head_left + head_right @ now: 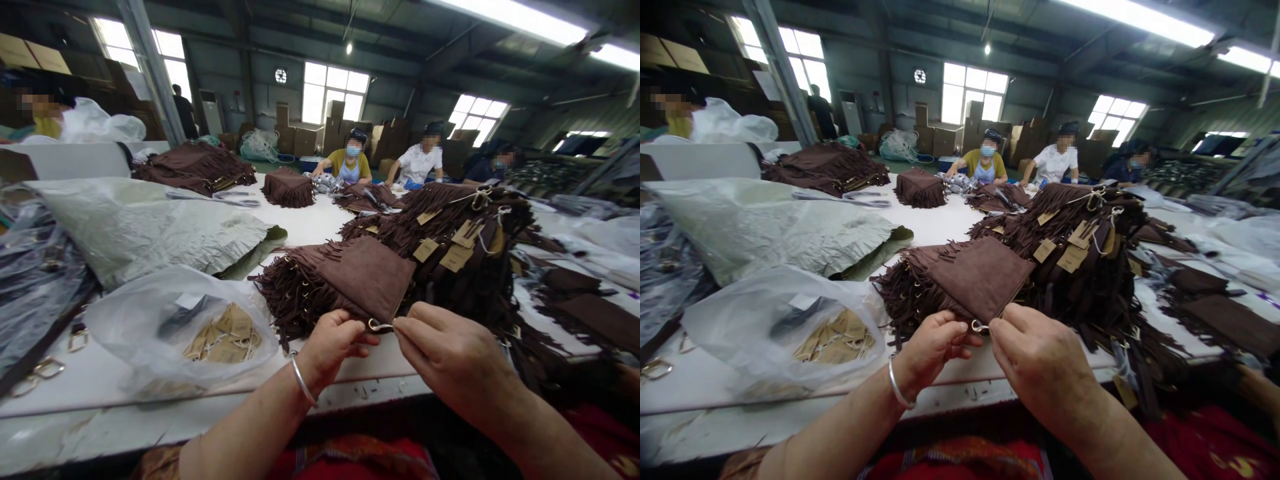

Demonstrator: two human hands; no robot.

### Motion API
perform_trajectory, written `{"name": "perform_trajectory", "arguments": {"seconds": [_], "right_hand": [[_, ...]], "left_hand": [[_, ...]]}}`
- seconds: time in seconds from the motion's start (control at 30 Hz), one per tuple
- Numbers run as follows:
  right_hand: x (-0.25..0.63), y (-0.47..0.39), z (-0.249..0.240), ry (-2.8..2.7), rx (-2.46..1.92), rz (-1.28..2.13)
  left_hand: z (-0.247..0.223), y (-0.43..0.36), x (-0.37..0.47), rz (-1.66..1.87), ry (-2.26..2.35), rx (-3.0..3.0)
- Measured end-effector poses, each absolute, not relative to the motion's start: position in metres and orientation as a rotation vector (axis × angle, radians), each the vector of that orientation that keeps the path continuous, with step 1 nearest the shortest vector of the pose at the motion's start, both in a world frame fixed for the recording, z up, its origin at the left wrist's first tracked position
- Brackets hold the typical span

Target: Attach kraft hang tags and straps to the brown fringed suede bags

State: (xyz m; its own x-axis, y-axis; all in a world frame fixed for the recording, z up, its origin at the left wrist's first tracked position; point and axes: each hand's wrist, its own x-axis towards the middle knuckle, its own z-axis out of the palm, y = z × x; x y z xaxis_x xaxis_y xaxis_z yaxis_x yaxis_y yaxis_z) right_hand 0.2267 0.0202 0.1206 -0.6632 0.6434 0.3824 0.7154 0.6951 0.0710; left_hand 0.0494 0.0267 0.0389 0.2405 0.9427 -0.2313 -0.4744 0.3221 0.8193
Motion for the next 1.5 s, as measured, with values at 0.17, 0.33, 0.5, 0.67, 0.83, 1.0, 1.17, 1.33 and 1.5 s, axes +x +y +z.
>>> {"name": "perform_trajectory", "arguments": {"seconds": [0.17,0.33,0.5,0.67,0.83,1.0,1.17,1.33,1.5], "right_hand": [[0.221,0.019,0.122,-2.593,-1.016,-0.504],[0.216,0.016,0.122,-2.656,-0.963,-0.544],[0.208,0.016,0.111,-2.693,-0.967,-0.533],[0.207,0.018,0.094,-2.644,-0.999,-0.500],[0.226,0.010,0.073,-2.337,-1.090,-0.050],[0.235,-0.008,0.045,-1.775,-1.373,0.865],[0.220,-0.017,0.022,-1.391,-1.229,1.301],[0.214,-0.017,0.006,-1.146,-1.031,1.636],[0.220,-0.014,0.009,-1.368,-0.923,1.695]], "left_hand": [[0.038,0.025,0.050,1.081,0.810,0.706],[0.039,0.023,0.050,1.079,0.820,0.734],[0.038,0.022,0.050,1.072,0.811,0.792],[0.034,0.022,0.054,1.119,0.962,0.946],[0.026,0.012,0.050,1.059,1.059,1.053],[0.014,-0.015,0.043,0.854,1.030,1.095],[0.020,-0.038,0.043,0.692,0.972,1.105],[0.021,-0.040,0.047,0.682,1.018,1.187],[0.019,-0.037,0.051,0.666,1.029,1.185]]}}
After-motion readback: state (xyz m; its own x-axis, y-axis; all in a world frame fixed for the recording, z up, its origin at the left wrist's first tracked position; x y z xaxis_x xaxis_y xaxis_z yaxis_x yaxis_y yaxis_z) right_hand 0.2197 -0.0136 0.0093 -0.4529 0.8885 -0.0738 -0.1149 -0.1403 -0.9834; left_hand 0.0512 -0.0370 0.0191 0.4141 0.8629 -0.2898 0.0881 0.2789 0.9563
